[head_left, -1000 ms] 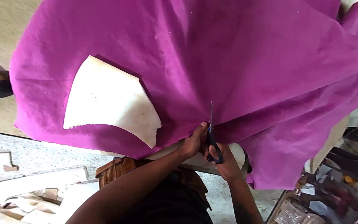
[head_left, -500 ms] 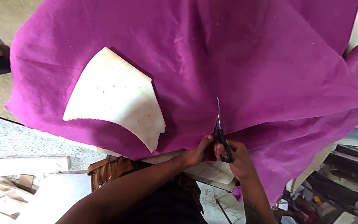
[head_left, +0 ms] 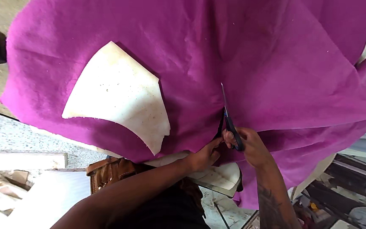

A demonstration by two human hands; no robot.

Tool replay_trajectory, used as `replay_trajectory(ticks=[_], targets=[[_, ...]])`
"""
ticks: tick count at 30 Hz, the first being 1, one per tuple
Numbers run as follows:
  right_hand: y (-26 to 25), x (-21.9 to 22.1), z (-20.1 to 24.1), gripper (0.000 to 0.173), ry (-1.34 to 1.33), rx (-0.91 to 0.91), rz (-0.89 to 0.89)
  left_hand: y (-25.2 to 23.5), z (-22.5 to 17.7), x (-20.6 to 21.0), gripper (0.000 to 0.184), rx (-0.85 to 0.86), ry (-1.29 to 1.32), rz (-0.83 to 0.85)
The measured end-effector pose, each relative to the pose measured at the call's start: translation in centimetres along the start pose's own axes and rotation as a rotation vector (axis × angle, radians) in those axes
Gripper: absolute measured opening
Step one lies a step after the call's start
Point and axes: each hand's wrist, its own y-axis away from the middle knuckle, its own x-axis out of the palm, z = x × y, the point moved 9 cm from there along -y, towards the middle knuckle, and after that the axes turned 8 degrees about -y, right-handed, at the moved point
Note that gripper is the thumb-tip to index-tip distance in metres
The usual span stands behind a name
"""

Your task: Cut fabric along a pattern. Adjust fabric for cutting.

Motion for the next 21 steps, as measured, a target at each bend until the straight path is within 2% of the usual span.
replay_trajectory(ticks=[4, 6, 10, 15, 18, 21], targets=[[-0.8, -0.6, 1.2, 0.039, 0.054, -0.054, 0.003, -0.2, -0.5, -0.2, 0.054, 0.027, -0.012, -0.01], [-1.4, -0.7, 1.6, 0.04, 0.049, -0.077, 0.011, -0.3, -0.4, -0.3, 0.053, 0.015, -0.018, -0.013], [-2.9, -0.2, 2.1, 0.054, 0.033, -0.041, 0.035, -0.5, -0.3, -0.4, 0.052, -0.007, -0.058, -0.01], [-3.3, -1.0, 2.8, 0.043, 0.086, -0.027, 0.017, -0.7, -1.1, -1.1, 0.047, -0.027, -0.06, 0.004], [-3.4, -1.5, 3.1, 0.038, 0.083, -0.029, 0.055, -0.8, -3.1, -3.9, 0.046, 0.034, 0.193, -0.163], [-3.6, -2.2, 3.3, 0.036, 0.095, -0.033, 0.082, -1.9, -4.2, -6.8, 0.064, 0.049, 0.396, -0.327]])
